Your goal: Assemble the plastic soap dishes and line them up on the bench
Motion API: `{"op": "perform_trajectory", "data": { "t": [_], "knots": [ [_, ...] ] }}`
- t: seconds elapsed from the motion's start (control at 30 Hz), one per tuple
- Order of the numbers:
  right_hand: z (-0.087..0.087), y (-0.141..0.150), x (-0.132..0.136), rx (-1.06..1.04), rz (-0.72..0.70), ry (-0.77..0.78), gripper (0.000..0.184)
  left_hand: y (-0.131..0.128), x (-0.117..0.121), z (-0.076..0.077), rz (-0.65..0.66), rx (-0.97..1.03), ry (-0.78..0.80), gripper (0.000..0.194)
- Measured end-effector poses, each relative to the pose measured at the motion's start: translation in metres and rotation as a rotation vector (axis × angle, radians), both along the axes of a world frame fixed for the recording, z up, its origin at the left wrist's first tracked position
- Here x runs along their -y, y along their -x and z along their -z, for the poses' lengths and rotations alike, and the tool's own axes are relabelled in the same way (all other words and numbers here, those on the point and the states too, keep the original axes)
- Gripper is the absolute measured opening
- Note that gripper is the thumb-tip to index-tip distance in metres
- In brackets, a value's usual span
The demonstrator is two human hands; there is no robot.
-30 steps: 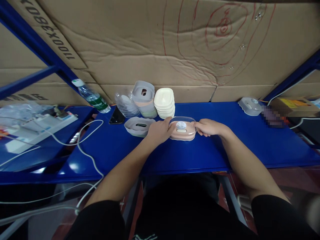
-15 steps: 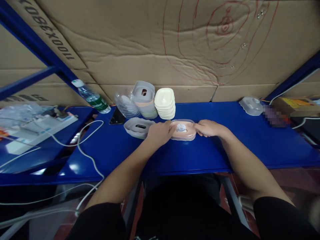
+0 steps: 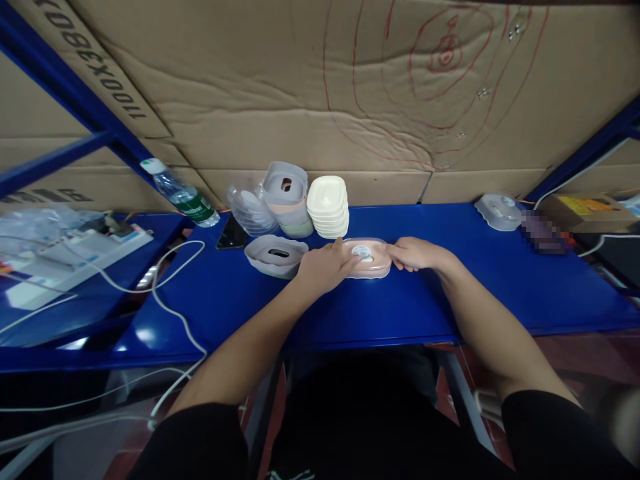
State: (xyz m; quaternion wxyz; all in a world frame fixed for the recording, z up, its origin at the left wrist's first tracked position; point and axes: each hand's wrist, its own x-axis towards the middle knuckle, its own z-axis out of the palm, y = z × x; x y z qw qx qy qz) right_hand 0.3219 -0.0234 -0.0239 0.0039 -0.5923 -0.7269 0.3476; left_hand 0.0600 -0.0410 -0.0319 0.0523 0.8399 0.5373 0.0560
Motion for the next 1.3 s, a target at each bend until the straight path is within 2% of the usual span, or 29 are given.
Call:
{"op": "perform_trajectory", "data": {
  "t": [0.13,0.33,0.7,0.93,1.2,1.3],
  "knots": [
    [0.001,-0.006,-0.003,-0.085,0.001,-0.021,0.079,-0.001,0.001,0.000,-0.014,0.036,0.017,0.067],
    [0.004,-0.011,-0.008,-0.171,0.060,-0.049,0.073,-0.004,0.000,0.001,-0.030,0.070,0.087,0.089],
    [0.021,-0.016,-0.021,-0.215,0.136,-0.041,0.054,-0.004,-0.002,0.008,-0.024,0.129,0.089,0.085],
    [0.020,-0.018,-0.020,-0.244,0.100,-0.058,0.052,-0.003,-0.003,0.013,0.009,0.171,0.103,0.108],
    [0.017,-0.017,-0.018,-0.247,0.095,-0.030,0.055,-0.003,-0.007,0.013,0.047,0.173,0.111,0.099],
    [0.013,-0.017,-0.016,-0.175,0.087,-0.138,0.054,-0.003,-0.008,0.013,0.034,0.151,0.109,0.100]
  ]
}}
